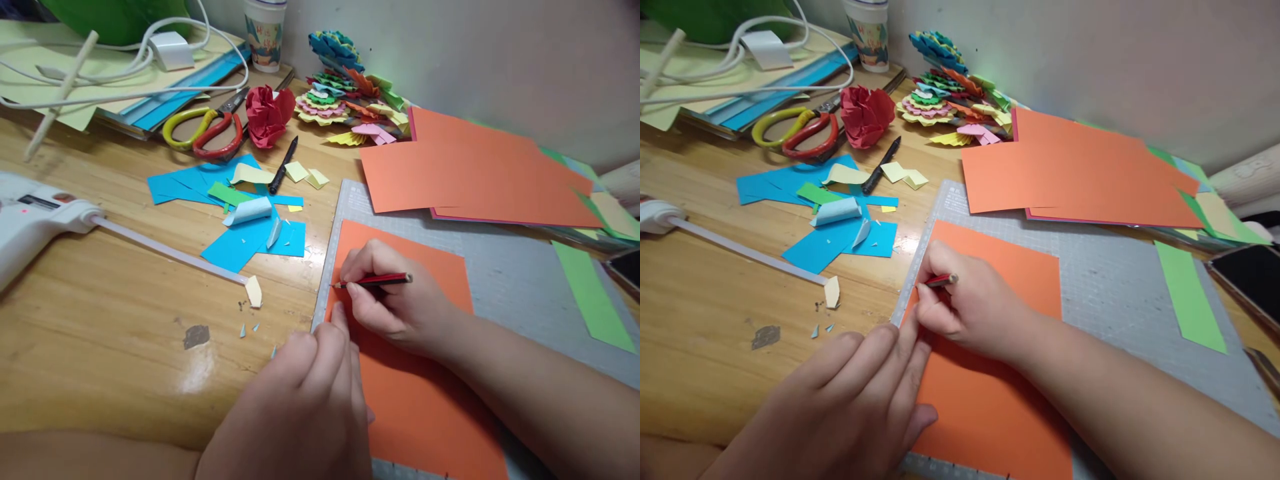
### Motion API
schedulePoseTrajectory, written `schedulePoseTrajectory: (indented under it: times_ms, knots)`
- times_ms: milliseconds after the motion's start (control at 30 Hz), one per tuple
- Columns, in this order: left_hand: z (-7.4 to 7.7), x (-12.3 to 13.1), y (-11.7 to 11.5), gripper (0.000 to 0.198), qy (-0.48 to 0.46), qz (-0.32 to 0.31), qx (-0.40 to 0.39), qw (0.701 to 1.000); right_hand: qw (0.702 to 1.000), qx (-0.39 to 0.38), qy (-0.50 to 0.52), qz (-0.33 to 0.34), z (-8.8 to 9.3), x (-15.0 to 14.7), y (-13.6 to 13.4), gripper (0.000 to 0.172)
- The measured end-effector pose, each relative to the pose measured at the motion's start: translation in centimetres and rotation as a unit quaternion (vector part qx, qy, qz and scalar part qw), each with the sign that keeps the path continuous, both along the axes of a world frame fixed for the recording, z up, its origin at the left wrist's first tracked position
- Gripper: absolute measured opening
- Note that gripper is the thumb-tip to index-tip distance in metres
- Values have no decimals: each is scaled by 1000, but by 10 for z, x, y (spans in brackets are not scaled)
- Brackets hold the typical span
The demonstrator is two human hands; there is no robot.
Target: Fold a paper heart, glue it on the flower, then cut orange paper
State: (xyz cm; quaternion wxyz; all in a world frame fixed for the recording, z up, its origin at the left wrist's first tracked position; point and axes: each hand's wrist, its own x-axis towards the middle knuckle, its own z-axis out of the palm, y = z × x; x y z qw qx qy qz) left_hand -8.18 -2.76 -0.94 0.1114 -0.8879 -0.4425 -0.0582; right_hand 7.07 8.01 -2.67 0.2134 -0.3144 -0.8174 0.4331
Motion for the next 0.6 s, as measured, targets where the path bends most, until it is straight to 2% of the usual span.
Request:
schedulePoseTrajectory:
  times_ms: [233,367,467,600]
  knots:
    - [0,1,1,39,-8,-2,-1,1000,1000,-8,1,10,2,-1,-1,12]
    - [0,0,2,40,-1,-1,-3,1000,1000,-14,26,-9,0,-1,-1,10]
    - [0,0,2,40,-4,-4,-2,1000,998,-20,45,-25,0,0,-1,12]
    - [0,-1,0,40,-10,-7,-3,1000,1000,-10,20,-16,2,-1,-1,17]
